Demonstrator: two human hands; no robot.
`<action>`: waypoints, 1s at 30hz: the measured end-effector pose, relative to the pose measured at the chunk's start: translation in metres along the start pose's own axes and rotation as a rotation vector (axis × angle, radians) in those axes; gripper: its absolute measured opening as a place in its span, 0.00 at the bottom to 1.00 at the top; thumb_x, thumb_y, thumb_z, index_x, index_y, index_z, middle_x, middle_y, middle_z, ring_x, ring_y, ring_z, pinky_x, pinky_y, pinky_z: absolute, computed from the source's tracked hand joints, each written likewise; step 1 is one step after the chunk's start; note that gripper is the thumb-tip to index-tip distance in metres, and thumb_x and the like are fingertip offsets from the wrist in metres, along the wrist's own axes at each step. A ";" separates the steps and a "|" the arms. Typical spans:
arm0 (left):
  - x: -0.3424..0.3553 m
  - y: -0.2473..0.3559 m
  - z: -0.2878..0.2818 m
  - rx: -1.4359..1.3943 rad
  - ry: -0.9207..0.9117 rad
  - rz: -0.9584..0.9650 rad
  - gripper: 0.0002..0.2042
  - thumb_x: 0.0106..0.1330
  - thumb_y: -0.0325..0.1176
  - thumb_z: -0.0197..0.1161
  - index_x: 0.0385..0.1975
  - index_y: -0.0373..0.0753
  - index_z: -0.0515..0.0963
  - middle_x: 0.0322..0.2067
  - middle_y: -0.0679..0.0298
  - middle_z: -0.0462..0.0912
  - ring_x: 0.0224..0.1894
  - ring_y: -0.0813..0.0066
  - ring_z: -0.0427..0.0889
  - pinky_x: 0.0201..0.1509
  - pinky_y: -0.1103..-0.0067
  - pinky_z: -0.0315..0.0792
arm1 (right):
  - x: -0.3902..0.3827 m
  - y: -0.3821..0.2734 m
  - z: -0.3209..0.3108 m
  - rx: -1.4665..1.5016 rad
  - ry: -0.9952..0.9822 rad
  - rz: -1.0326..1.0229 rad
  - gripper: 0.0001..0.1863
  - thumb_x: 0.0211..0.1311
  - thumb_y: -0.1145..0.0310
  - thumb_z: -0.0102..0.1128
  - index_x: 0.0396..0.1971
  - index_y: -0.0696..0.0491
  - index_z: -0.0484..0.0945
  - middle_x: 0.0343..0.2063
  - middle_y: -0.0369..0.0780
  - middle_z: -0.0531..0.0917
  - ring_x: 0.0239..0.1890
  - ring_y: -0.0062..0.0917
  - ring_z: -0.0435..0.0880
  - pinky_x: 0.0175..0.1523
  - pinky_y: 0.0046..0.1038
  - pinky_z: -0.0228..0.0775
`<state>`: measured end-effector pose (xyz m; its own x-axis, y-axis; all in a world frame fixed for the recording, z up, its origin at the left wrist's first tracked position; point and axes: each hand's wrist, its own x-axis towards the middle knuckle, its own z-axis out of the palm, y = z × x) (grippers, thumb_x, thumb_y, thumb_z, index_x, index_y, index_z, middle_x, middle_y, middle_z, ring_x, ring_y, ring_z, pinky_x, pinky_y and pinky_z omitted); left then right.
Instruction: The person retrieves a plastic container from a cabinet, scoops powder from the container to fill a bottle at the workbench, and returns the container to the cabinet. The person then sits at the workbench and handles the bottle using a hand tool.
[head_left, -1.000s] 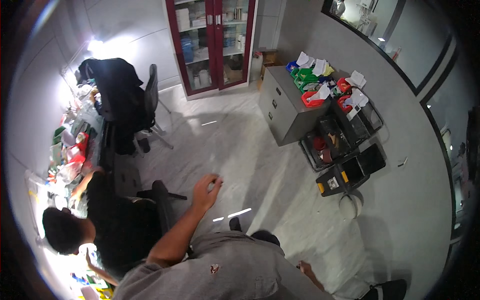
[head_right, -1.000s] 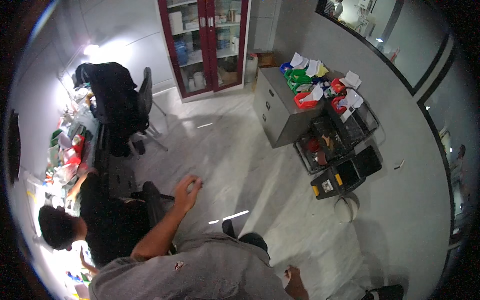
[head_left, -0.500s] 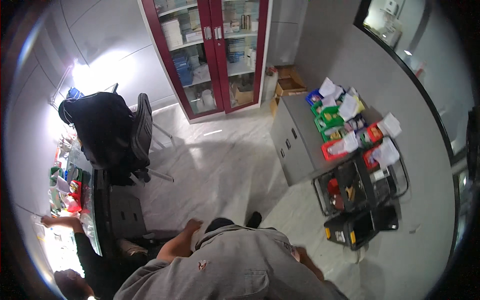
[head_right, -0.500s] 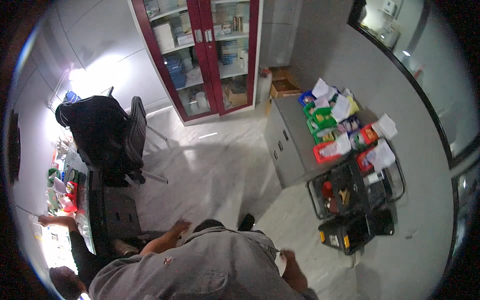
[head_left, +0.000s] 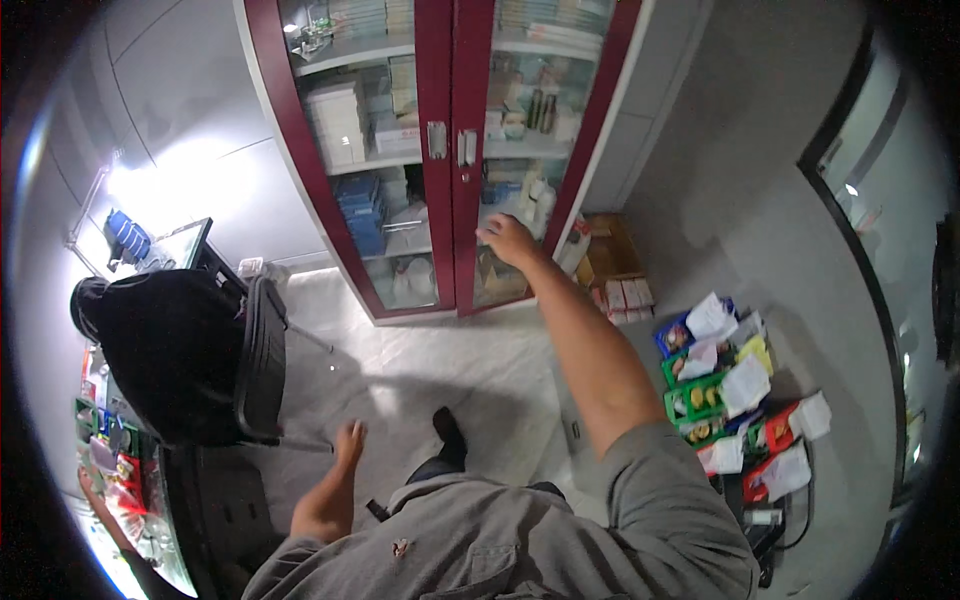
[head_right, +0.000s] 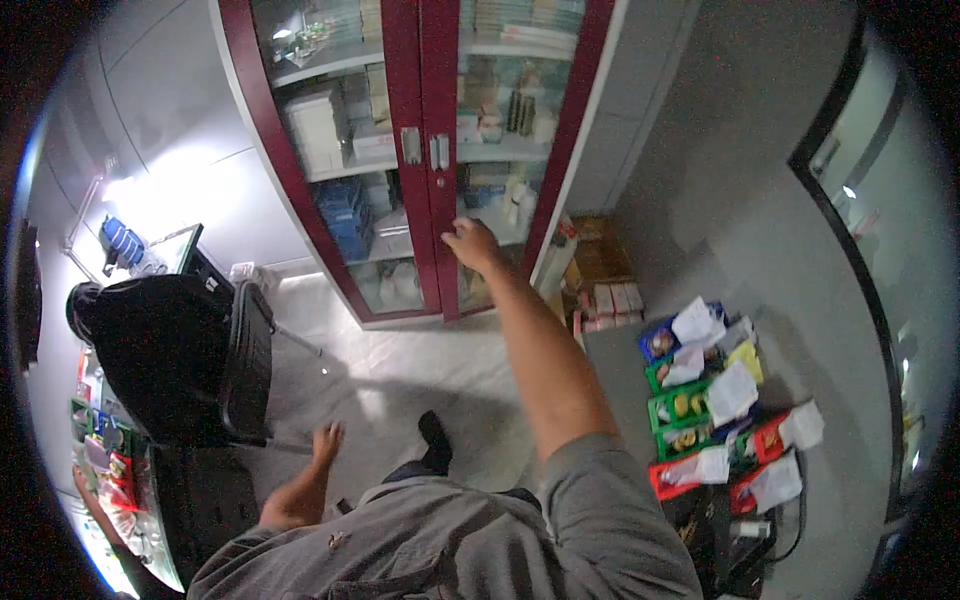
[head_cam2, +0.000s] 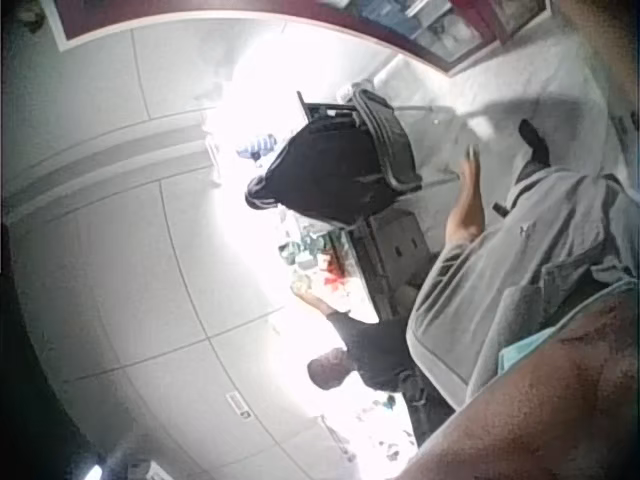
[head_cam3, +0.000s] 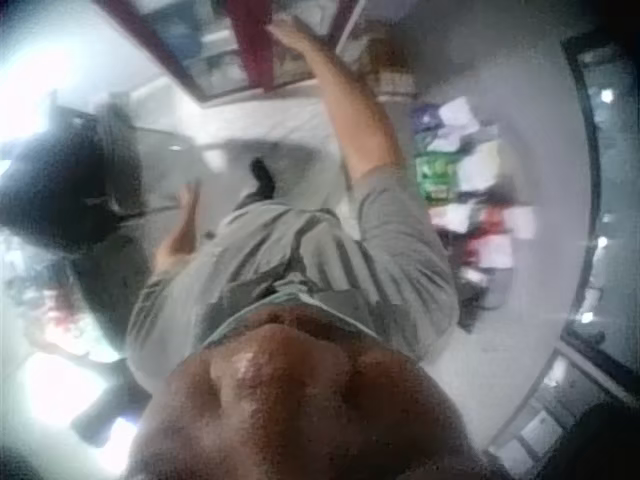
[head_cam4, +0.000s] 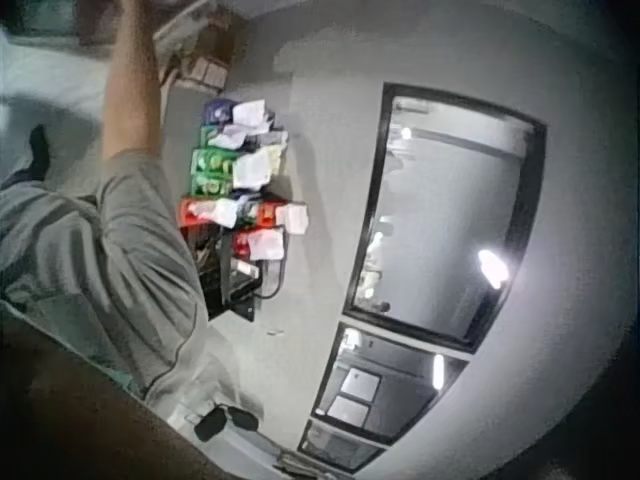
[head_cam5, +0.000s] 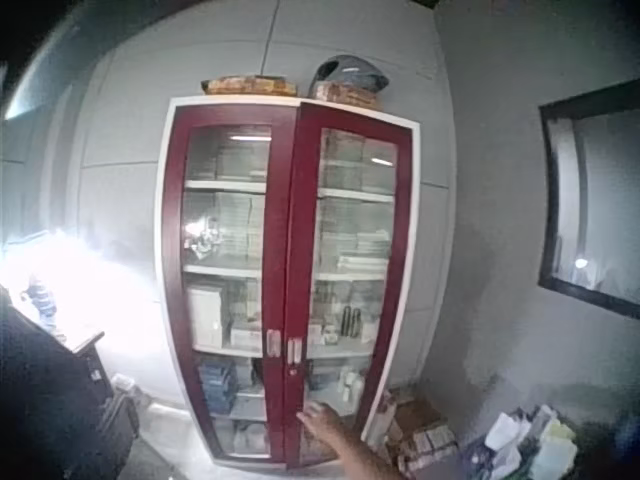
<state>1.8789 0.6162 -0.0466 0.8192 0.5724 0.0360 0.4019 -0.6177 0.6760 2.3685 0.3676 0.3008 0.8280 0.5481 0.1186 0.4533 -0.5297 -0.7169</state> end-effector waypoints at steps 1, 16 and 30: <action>0.089 0.086 0.009 -0.119 -0.110 -0.124 0.16 0.67 0.41 0.59 0.39 0.32 0.79 0.28 0.50 0.83 0.32 0.55 0.82 0.40 0.66 0.74 | 0.026 -0.004 -0.006 -0.076 0.053 -0.012 0.35 0.58 0.51 0.66 0.60 0.58 0.71 0.58 0.53 0.75 0.62 0.42 0.74 0.66 0.38 0.66; 0.488 0.478 -0.030 -0.741 0.158 0.189 0.28 0.66 0.48 0.57 0.57 0.31 0.74 0.56 0.46 0.76 0.59 0.56 0.74 0.63 0.69 0.65 | 0.081 0.014 0.013 0.673 -0.089 -0.367 0.37 0.61 0.68 0.67 0.67 0.52 0.58 0.60 0.47 0.65 0.61 0.33 0.68 0.66 0.36 0.63; 0.294 0.409 -0.036 -0.351 1.026 0.009 0.16 0.60 0.39 0.71 0.38 0.34 0.75 0.32 0.61 0.74 0.34 0.72 0.72 0.39 0.73 0.69 | -0.164 0.275 0.016 0.665 0.092 0.409 0.56 0.54 0.70 0.71 0.73 0.54 0.36 0.70 0.48 0.49 0.73 0.42 0.50 0.75 0.49 0.46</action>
<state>2.2692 0.5510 0.2671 0.0236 0.8474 0.5304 0.1248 -0.5288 0.8395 2.3519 0.1426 0.0733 0.9236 0.3220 -0.2080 -0.1623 -0.1631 -0.9732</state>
